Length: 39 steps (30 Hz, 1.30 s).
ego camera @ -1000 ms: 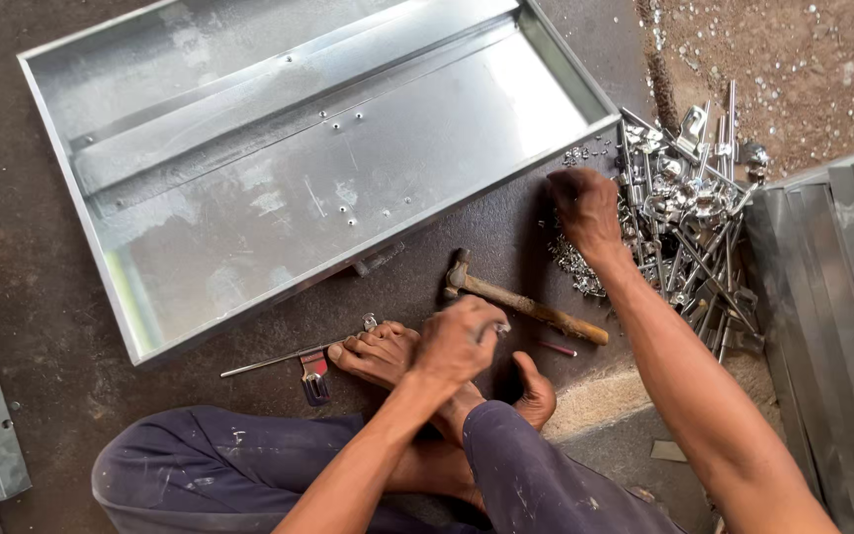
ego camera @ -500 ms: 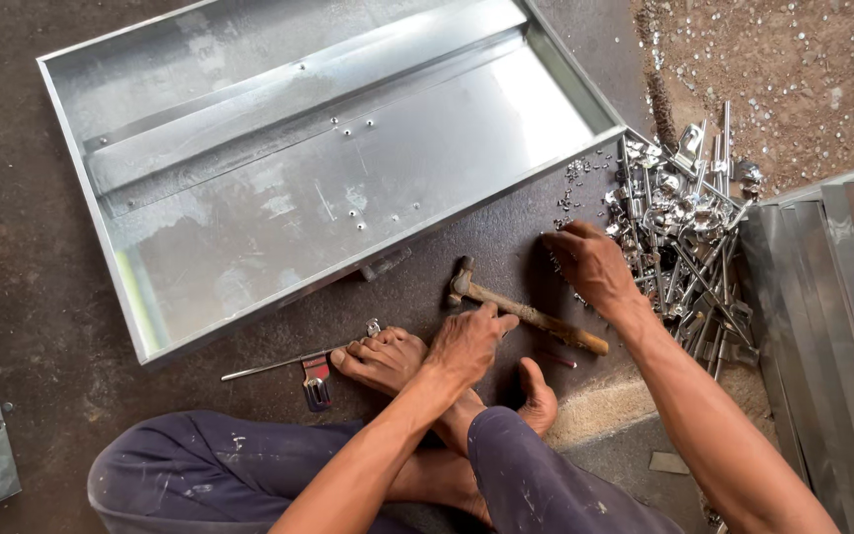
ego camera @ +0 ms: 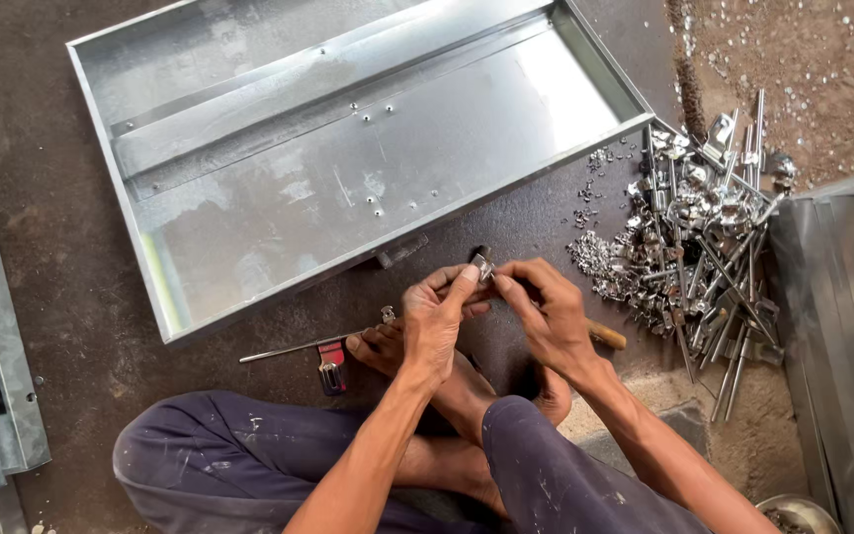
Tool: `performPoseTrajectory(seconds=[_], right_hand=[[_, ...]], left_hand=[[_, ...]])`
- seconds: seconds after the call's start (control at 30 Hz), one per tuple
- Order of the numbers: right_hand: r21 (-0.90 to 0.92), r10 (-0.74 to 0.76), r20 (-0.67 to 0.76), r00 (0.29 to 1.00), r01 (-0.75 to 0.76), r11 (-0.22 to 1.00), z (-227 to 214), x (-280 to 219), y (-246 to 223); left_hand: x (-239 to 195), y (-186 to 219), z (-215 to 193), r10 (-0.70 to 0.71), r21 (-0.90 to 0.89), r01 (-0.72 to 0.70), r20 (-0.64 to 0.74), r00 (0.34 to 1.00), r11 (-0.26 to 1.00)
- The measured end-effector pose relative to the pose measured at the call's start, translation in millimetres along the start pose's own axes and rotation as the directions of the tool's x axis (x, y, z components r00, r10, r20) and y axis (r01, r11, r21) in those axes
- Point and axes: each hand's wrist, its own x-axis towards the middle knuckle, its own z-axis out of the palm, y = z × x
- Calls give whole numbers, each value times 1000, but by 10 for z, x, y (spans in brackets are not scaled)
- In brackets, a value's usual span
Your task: The person assembles a metal box by placing a latch and small metal components onto a flat metal sheet, then using a hammer to secure them before folding the sheet into a box shape and hammering the seams.
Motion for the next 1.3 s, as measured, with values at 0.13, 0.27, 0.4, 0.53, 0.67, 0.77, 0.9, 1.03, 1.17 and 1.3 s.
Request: performPoseTrajectory(seconds=[0.13,0.27,0.4,0.53,0.67,0.77,0.9,1.03,1.17,1.3], right_hand=[[-1,-15,16,1000,15,1000,22,50,-75],[124,238,13,971,-238,963,55,47,-54],[163,268,146,952,-290,943,-1,53,-72],[348,163,162,973,-211,914,-71,117,-123],[219,18,130,991,-47,975,-26,201,-192],[217,-164,153,975,128,968,0,264,-215],[322,14,412,911,-160,933,-41,300,-193],[215,190,458,868,-316,924,28,271,-181],[250,85,354,931,-182,951,103,213,-217],[205,-35,294,955,-28,978,120,151,-292]], left_hand=[[-69,79,-28,47,57,-50,47,998,997],[-110,48,-70,106,62,-115,142,984,991],[-91,56,-166,133,109,-141,79,988,984],[-108,219,-239,212,389,-205,26,977,898],[-239,417,-204,353,548,-359,122,928,756],[-306,524,-192,404,630,-432,199,893,645],[-351,659,-270,333,741,-422,278,901,522],[-363,767,-335,222,774,-391,322,920,498],[-412,859,-395,104,691,-229,219,970,685],[-440,905,-420,96,606,-207,211,973,768]])
